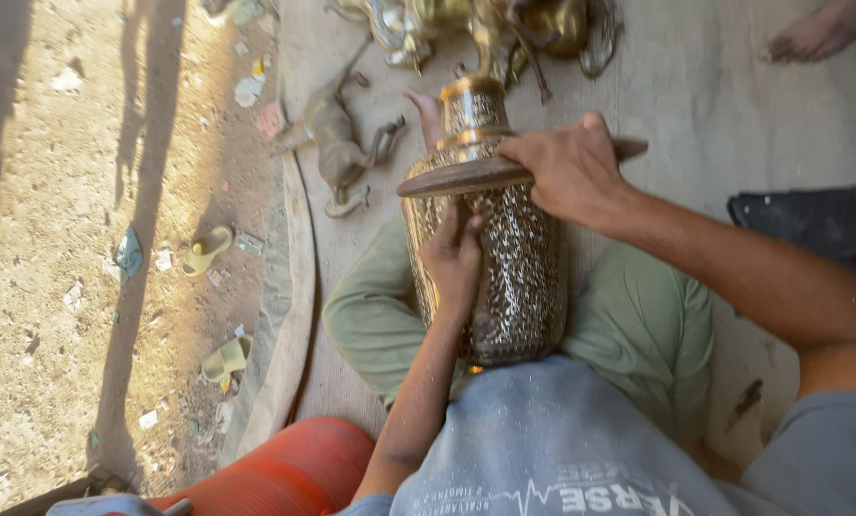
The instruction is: The person sits cross-legged on a mat and uses a small metal punch and a wooden mallet to engrave intricate patterns onto a large brass vase. They hold the vase steady with one hand while striking the punch with the mallet in the other, rotating the vase periodically to work on different sections.
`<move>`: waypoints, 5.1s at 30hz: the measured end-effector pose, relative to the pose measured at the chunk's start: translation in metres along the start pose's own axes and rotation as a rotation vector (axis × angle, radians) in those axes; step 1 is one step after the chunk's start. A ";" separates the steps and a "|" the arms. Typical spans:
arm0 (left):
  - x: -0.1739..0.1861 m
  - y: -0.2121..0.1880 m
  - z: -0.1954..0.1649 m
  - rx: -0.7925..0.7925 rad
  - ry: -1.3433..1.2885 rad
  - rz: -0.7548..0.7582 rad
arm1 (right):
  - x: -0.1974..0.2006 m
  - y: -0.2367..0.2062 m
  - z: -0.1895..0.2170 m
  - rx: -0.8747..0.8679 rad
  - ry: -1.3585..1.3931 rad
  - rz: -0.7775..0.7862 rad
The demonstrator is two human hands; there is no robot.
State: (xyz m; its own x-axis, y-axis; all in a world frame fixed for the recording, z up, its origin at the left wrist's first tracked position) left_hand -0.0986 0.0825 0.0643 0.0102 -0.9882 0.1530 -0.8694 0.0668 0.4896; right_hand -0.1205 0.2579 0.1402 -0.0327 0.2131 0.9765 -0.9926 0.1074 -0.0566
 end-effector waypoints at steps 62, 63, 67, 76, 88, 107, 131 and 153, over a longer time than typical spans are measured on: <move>-0.030 0.016 0.011 -0.015 -0.050 0.246 | -0.035 -0.003 -0.084 -0.288 0.687 0.098; -0.032 0.017 0.012 -0.014 -0.022 0.267 | -0.037 -0.004 -0.087 -0.335 0.518 0.101; -0.039 0.020 0.017 -0.021 -0.003 0.377 | -0.022 -0.015 -0.082 -0.229 0.557 -0.010; -0.030 0.007 0.020 -0.047 0.015 0.195 | -0.037 -0.006 -0.091 -0.254 -0.061 0.162; -0.018 0.008 0.005 -0.058 0.012 0.067 | 0.001 0.011 -0.054 -0.057 0.388 0.057; -0.018 0.009 0.012 -0.040 -0.012 0.062 | 0.007 0.000 -0.039 -0.137 0.276 0.042; -0.018 0.010 0.010 -0.070 -0.002 0.059 | -0.010 0.003 -0.041 -0.094 0.258 0.002; -0.019 0.007 0.012 -0.053 -0.048 0.078 | -0.003 -0.009 -0.020 -0.119 0.163 -0.002</move>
State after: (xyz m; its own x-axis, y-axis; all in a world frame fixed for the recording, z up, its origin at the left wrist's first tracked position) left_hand -0.1110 0.0997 0.0546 -0.0812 -0.9850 0.1522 -0.8394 0.1499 0.5225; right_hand -0.1091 0.2754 0.1334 -0.0017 0.3666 0.9304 -0.9716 0.2196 -0.0883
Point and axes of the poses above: each hand's wrist, its own y-axis towards the middle knuckle, its own x-axis out of the back of the hand, z = x × y, the point moved 10 cm from there along y, towards the middle knuckle, and after that the axes turned 12 degrees about -x, right-handed, at the moved point
